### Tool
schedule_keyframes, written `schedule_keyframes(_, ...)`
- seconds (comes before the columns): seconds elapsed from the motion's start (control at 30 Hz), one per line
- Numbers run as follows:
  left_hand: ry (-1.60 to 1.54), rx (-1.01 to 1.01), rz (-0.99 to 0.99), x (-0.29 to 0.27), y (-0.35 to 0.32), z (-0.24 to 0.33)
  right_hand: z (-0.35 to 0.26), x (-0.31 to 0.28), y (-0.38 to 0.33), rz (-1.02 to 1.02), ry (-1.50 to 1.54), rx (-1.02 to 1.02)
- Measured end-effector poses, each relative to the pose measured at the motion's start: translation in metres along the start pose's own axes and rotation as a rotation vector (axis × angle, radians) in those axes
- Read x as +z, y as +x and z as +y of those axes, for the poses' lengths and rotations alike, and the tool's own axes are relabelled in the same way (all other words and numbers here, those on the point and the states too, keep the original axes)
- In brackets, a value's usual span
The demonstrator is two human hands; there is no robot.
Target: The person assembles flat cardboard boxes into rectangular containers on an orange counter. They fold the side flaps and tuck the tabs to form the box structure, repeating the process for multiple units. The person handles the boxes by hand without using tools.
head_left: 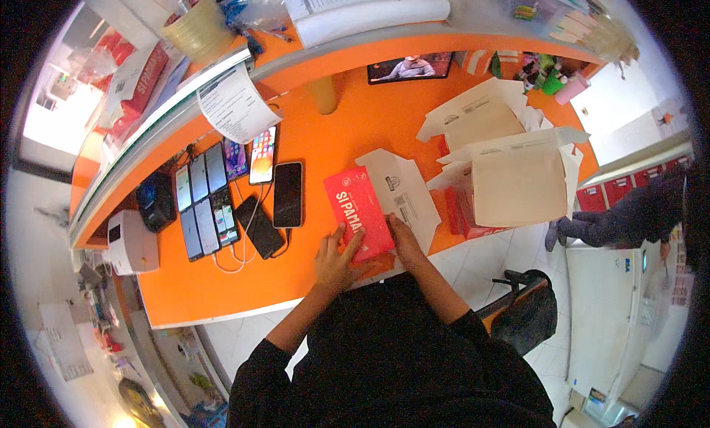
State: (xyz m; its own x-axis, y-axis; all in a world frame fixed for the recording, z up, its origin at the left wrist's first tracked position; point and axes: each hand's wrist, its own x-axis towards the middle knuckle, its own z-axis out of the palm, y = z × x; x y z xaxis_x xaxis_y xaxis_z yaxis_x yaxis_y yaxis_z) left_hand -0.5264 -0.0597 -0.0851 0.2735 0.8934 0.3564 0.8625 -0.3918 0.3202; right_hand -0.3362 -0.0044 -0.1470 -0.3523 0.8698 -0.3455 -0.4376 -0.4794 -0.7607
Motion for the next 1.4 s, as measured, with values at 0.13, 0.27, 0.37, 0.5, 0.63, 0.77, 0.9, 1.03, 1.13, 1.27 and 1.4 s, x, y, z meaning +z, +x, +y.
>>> schedule_keyframes(0.13, -0.202, -0.094, 0.108, -0.017, 0.021, -0.042, -0.030, -0.009, 0.037, 0.175, -0.413, -0.286)
schedule_keyframes(0.27, -0.534, -0.438, 0.158, 0.012, 0.081, -0.092, -0.051, 0.006, 0.102, 0.119, -0.816, -0.606)
schedule_keyframes(0.37, -0.985, -0.647, -0.087, 0.033, 0.097, -0.101, -0.061, 0.025, 0.134, -0.176, -0.828, -0.314)
schedule_keyframes(0.5, -1.330, -0.700, -0.003, 0.023, 0.087, -0.089, -0.070, 0.057, 0.110, -0.118, -0.866, -0.483)
schedule_keyframes(0.63, -1.416, -0.414, -0.030, -0.033, 0.068, -0.078, -0.096, 0.092, 0.060, -0.142, -1.022, -0.797)
schedule_keyframes(0.77, -0.984, -0.016, 0.048, -0.081, 0.064, -0.062, -0.134, 0.114, 0.026, -0.329, -1.178, -1.113)
schedule_keyframes(0.9, -0.911, 0.024, 0.071, -0.106, 0.060, -0.048, -0.153, 0.123, -0.001, -0.444, -1.210, -1.114)
schedule_keyframes(1.03, -0.942, 0.021, 0.066, -0.113, 0.055, -0.042, -0.157, 0.126, -0.016, -0.456, -1.236, -1.092)
schedule_keyframes(1.13, -0.943, 0.034, 0.075, -0.115, 0.052, -0.040, -0.160, 0.128, -0.022, -0.449, -1.264, -1.098)
schedule_keyframes(1.27, -0.970, 0.053, 0.091, -0.115, 0.049, -0.036, -0.162, 0.128, -0.032, -0.445, -1.284, -1.083)
schedule_keyframes(1.4, -0.983, 0.065, 0.089, -0.115, 0.046, -0.035, -0.162, 0.128, -0.038, -0.438, -1.304, -1.091)
